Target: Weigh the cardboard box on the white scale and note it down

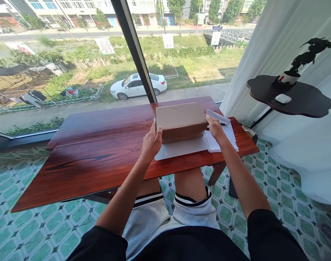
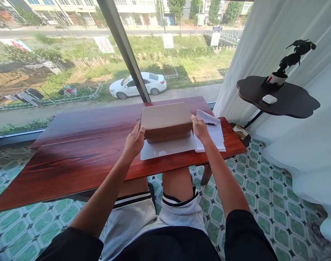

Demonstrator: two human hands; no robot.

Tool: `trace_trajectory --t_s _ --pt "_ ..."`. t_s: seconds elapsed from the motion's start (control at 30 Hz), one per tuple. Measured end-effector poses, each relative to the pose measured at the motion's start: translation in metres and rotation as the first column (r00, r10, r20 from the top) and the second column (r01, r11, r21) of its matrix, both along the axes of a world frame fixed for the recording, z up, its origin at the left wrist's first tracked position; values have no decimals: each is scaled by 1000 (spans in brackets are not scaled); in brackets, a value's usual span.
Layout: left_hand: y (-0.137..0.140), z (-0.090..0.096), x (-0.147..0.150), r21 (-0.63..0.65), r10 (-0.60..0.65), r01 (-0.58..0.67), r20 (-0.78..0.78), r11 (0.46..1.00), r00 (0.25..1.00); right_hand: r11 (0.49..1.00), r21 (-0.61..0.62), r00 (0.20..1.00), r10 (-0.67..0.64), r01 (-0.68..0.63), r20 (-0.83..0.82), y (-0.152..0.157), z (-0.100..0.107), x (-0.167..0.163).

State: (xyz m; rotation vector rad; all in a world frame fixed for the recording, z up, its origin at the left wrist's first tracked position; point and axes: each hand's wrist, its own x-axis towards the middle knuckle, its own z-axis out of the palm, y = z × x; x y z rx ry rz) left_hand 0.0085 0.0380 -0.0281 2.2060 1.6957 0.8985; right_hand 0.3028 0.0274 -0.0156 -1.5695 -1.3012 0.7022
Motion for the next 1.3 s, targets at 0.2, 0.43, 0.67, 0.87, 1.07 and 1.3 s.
trace_trajectory --t_s 0.2,0.43,0.67,0.87,1.07,1.3 --pt "-1 11 -9 -113 -6 44 322 993 947 998 -63 1000 -16 16 2 -2 5 1" --pt "-14 33 -26 137 -92 14 585 990 806 990 122 989 -87 72 120 -26 32 4" --pt "-32 59 -37 206 -134 15 576 978 806 962 253 971 38 -99 237 -76 78 -22" --pt "-54 79 -43 298 -209 40 562 954 800 925 102 903 329 -367 275 -94 80 -55" --pt "-84 103 -42 364 -364 180 538 914 760 744 -31 709 648 -668 277 -102 50 -111" --pt "-121 131 -40 195 -550 516 369 834 750 528 -146 461 823 -837 333 -110 18 -184"
